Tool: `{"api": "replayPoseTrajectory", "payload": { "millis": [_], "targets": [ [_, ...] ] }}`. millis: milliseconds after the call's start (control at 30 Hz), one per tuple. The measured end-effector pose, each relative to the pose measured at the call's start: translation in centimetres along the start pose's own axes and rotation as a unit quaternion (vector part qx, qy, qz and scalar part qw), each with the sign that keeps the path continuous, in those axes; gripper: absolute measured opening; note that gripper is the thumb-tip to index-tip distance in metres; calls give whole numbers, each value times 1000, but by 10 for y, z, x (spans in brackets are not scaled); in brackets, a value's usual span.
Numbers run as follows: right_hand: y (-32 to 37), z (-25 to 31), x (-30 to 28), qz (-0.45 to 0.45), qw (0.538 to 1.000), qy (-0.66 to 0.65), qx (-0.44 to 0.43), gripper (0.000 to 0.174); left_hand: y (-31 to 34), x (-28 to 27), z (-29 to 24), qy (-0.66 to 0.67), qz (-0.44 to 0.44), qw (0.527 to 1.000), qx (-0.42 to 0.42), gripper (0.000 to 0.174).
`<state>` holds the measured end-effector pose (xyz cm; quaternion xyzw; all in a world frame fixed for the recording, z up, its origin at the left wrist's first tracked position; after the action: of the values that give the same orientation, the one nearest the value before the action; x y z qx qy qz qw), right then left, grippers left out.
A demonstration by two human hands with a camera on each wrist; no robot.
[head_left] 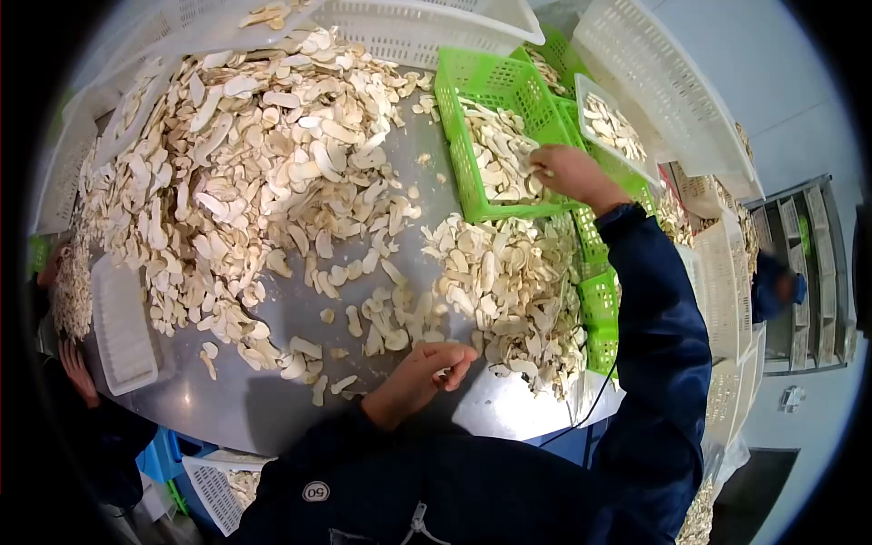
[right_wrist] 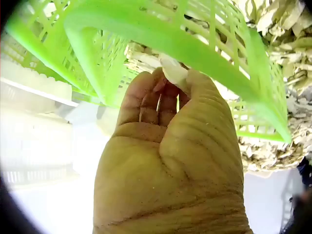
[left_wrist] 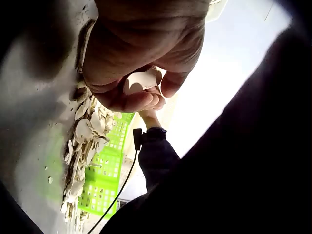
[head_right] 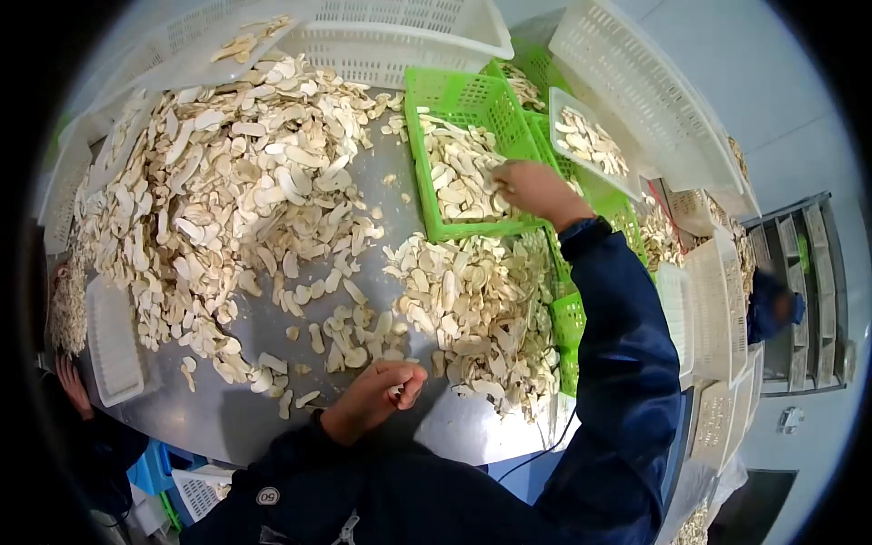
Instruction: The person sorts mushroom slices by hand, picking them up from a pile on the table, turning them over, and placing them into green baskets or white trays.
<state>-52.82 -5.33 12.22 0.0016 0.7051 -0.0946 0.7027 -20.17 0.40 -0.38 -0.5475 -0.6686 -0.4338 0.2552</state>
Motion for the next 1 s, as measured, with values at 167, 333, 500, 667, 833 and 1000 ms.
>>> {"api": "replayPoseTrajectory", "payload": {
  "millis": [167, 333, 500, 667, 833, 1000],
  "targets": [
    [5, -22, -33, -44, 978, -93, 182, 31, -1, -4, 2, 1, -4, 1000, 0, 28],
    [28, -18, -47, -44, 895, -339, 288, 39, -2, -2, 1, 5, -13, 1000, -5, 27],
    [45, -13, -52, -19, 885, -379, 270, 45, -3, -4, 7, 9, -3, 1000, -2, 28],
    [58, -5, -62, -19, 885, -362, 292, 19, 0, 0, 6, 11, -10, 1000, -4, 26],
    [82, -21, -75, -31, 877, -358, 320, 31, -2, -3, 9, 9, -24, 1000, -10, 25],
    [105, -40, -89, -23, 900, -273, 340, 38, -3, -3, 9, -3, -33, 999, -13, 24]
  ]
}}
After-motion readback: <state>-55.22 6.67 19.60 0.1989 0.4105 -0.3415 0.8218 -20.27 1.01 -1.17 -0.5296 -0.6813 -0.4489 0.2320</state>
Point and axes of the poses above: each hand's wrist, its own y-axis away from the middle knuckle, its own x-axis out of the palm, z = x × y, the point moved 8 cm from there along -y, towards the middle knuckle, and after that the axes turned 10 degrees about -z, right-handed, at the moved point
